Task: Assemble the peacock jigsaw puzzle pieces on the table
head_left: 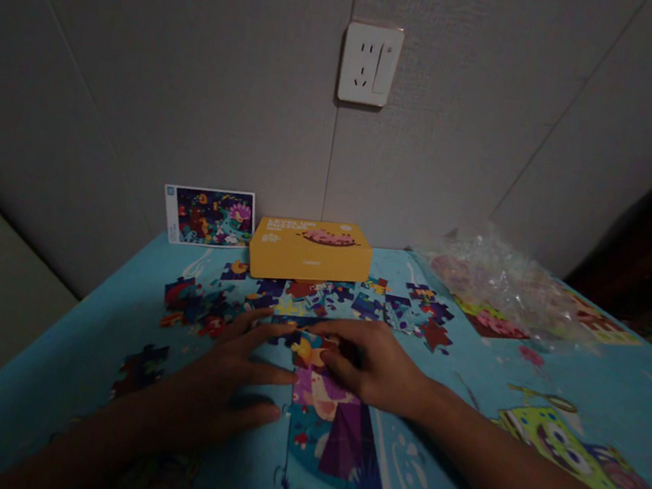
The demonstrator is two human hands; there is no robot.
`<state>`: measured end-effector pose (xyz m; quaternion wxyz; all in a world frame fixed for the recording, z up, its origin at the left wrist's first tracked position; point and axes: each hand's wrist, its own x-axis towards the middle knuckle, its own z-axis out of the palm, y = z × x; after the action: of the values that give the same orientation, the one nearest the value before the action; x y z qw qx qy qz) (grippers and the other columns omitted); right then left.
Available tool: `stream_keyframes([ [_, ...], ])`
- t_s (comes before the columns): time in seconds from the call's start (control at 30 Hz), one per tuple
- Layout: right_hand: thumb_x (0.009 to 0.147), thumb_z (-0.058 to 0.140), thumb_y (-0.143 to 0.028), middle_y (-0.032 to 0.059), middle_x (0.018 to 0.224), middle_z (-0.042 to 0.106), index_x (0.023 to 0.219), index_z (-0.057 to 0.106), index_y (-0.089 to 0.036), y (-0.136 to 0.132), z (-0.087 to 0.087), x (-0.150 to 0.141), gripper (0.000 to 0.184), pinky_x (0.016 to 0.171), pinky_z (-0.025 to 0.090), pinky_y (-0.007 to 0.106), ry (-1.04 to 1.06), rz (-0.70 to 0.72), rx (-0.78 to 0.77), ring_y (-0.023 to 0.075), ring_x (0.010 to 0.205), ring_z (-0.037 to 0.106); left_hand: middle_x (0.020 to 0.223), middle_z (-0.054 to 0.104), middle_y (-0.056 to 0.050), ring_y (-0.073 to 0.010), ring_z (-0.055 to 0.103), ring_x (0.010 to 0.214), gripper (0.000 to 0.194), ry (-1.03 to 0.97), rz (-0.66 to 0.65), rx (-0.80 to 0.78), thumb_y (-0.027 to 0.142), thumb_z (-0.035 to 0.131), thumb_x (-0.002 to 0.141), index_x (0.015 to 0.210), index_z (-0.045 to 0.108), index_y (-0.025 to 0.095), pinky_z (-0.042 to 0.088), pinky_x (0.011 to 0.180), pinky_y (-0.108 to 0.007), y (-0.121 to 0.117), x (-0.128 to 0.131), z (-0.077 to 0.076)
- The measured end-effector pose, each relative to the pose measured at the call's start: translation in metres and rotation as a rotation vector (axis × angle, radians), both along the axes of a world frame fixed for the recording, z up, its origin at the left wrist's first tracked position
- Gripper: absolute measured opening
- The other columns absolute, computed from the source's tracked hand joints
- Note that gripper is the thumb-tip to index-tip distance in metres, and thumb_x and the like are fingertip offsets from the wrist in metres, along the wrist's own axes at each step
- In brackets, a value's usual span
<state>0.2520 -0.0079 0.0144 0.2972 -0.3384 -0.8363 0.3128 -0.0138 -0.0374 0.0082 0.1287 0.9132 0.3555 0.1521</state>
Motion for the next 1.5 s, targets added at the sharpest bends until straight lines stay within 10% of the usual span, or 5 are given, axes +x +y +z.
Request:
stream_keyframes([
  [0.43,0.076,0.075,-0.058,0.0027,0.066,0.073,0.084,0.045,-0.021,-0.004,-0.007,-0.015,0.048,0.046,0.045,0.022,0.457,-0.14,-0.616,0.0108,0.046,0.058,0.151,0.049,-0.004,-0.0291,0.033,0.145,0.072,-0.138,0.003,0.168,0.028,0.066,0.09,0.153,0.031,0.032,0.042,0.113,-0.055,0.002,0.001,-0.009],
  [0.63,0.078,0.073,-0.063,0.0034,0.07,0.075,0.087,0.042,-0.021,-0.014,-0.009,-0.02,0.053,0.043,0.045,0.019,0.494,0.045,-0.757,0.01,0.045,0.061,0.132,0.063,-0.006,-0.0218,0.046,0.137,0.05,-0.297,0.024,0.275,0.027,0.058,0.098,0.146,0.044,0.029,0.05,0.107,-0.038,0.006,0.001,-0.013],
  [0.97,0.077,0.076,-0.058,0.0018,0.071,0.074,0.091,0.044,-0.02,-0.016,-0.011,-0.02,0.052,0.046,0.049,0.019,0.508,0.07,-0.792,0.0108,0.049,0.065,0.097,0.074,-0.002,-0.0202,0.056,0.128,0.047,-0.378,0.007,0.279,0.027,0.063,0.096,0.141,0.051,0.028,0.054,0.102,-0.034,0.007,0.004,-0.006],
  [1.5,0.077,0.076,-0.057,0.0008,0.066,0.072,0.086,0.049,-0.019,-0.016,-0.01,-0.02,0.048,0.047,0.048,0.021,0.463,0.052,-0.765,0.0088,0.045,0.059,0.118,0.069,-0.007,-0.0241,0.06,0.124,0.046,-0.348,0.133,0.01,0.028,0.066,0.089,0.134,0.057,0.027,0.058,0.098,-0.036,0.003,0.007,-0.001],
])
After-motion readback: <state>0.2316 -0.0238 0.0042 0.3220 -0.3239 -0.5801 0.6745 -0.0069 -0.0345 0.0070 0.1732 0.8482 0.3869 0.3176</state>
